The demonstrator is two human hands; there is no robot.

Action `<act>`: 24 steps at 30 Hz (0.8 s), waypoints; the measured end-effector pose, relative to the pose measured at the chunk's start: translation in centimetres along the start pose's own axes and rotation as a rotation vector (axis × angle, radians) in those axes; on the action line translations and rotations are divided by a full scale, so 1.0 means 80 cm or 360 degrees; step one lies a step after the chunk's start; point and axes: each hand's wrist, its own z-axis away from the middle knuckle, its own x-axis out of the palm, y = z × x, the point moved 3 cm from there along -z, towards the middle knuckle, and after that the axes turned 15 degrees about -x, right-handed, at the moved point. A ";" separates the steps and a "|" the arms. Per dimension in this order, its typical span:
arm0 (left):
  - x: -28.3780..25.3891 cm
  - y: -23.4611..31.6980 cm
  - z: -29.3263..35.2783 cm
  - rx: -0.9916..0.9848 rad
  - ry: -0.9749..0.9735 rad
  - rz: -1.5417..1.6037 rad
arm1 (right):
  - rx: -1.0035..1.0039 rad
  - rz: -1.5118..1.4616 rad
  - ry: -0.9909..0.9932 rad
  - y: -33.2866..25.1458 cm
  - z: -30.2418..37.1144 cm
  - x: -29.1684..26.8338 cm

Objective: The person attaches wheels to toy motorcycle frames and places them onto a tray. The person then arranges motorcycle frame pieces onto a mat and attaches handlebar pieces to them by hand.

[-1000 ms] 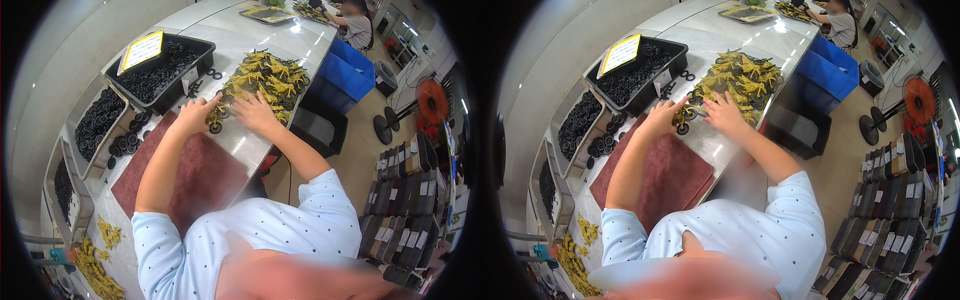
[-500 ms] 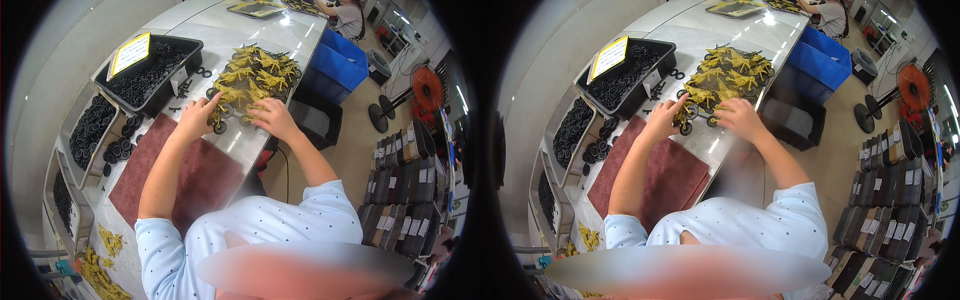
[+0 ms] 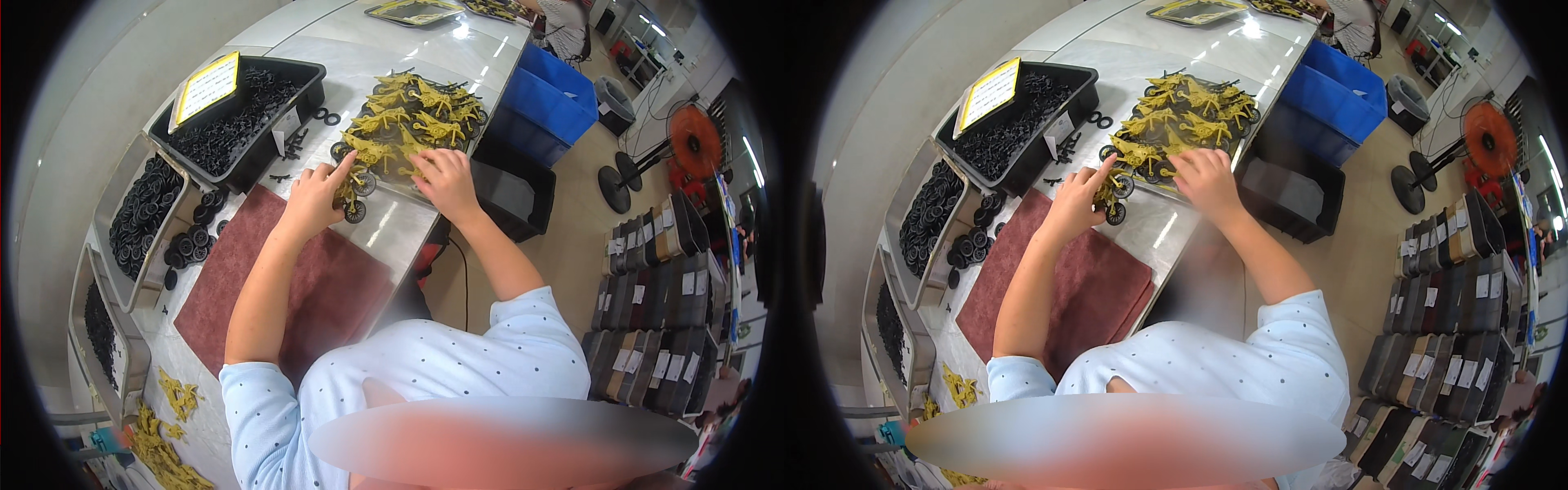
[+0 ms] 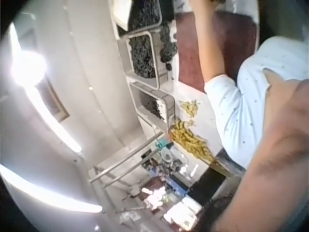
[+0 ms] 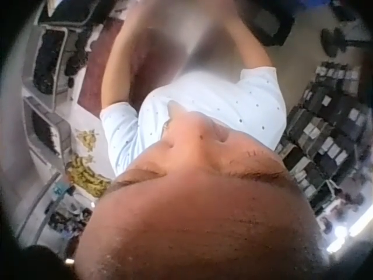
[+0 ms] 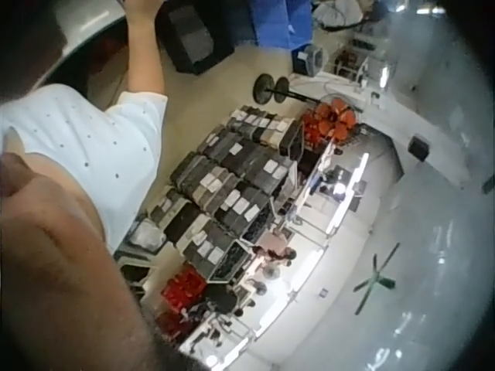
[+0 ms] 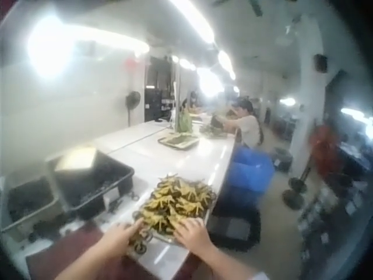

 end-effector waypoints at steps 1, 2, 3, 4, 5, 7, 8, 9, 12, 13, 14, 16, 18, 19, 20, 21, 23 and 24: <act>0.000 0.001 0.000 -0.0008 -0.0003 -0.0008 | -0.0057 0.0047 -0.0093 0.001 0.004 0.013; 0.000 0.003 0.001 -0.0015 -0.0006 -0.0016 | -0.0115 0.0095 -0.0186 0.000 0.007 0.022; -0.001 0.002 0.002 -0.0023 -0.0003 -0.0016 | -0.0146 0.0140 -0.0204 -0.003 0.006 0.027; -0.001 0.002 0.003 -0.0028 -0.0021 -0.0012 | -0.0152 0.0136 -0.0203 -0.003 0.006 0.028; -0.001 0.001 0.004 -0.0033 -0.0040 -0.0008 | -0.0081 0.0048 -0.0277 0.000 0.006 0.029; -0.002 0.000 0.004 -0.0021 -0.0034 0.0019 | -0.0011 -0.0044 -0.0356 0.000 0.006 0.028; -0.003 0.000 0.005 -0.0003 -0.0029 0.0044 | -0.0048 -0.0008 -0.0289 -0.002 0.004 0.026; -0.003 0.000 0.004 -0.0005 -0.0025 0.0043 | -0.0086 0.0028 -0.0218 -0.002 0.000 0.025; -0.005 0.011 0.002 0.0062 0.0034 0.0106 | -0.0054 0.0191 0.0073 -0.014 -0.002 0.011; -0.004 0.018 0.003 0.0067 0.0049 0.0101 | -0.0059 0.0193 0.0074 -0.027 -0.005 0.004; -0.004 0.025 0.002 0.0073 0.0063 0.0096 | 0.0359 -0.0509 0.0166 -0.036 -0.006 -0.001; -0.002 0.042 -0.004 0.0129 0.0073 0.0096 | 0.0784 -0.1198 0.0261 -0.042 -0.008 0.008; -0.003 0.061 -0.013 0.0329 0.0134 0.0174 | 0.0908 -0.1806 0.0225 -0.042 -0.015 0.029; -0.008 0.071 -0.015 0.0368 0.0106 0.0237 | 0.1098 -0.2087 0.0235 -0.037 -0.018 0.032; -0.008 0.074 -0.021 0.0374 0.0105 0.0236 | 0.1100 -0.2084 0.0240 -0.033 -0.023 0.028; -0.012 0.075 -0.029 0.0482 0.0176 0.0308 | 0.1293 -0.2215 0.0247 -0.031 -0.038 0.019; -0.021 0.073 -0.047 0.0598 0.0196 0.0510 | 0.1639 -0.2505 0.0260 -0.013 -0.047 0.022; -0.029 0.073 -0.052 0.0594 0.0202 0.0507 | 0.1602 -0.2554 0.0280 -0.001 -0.049 0.027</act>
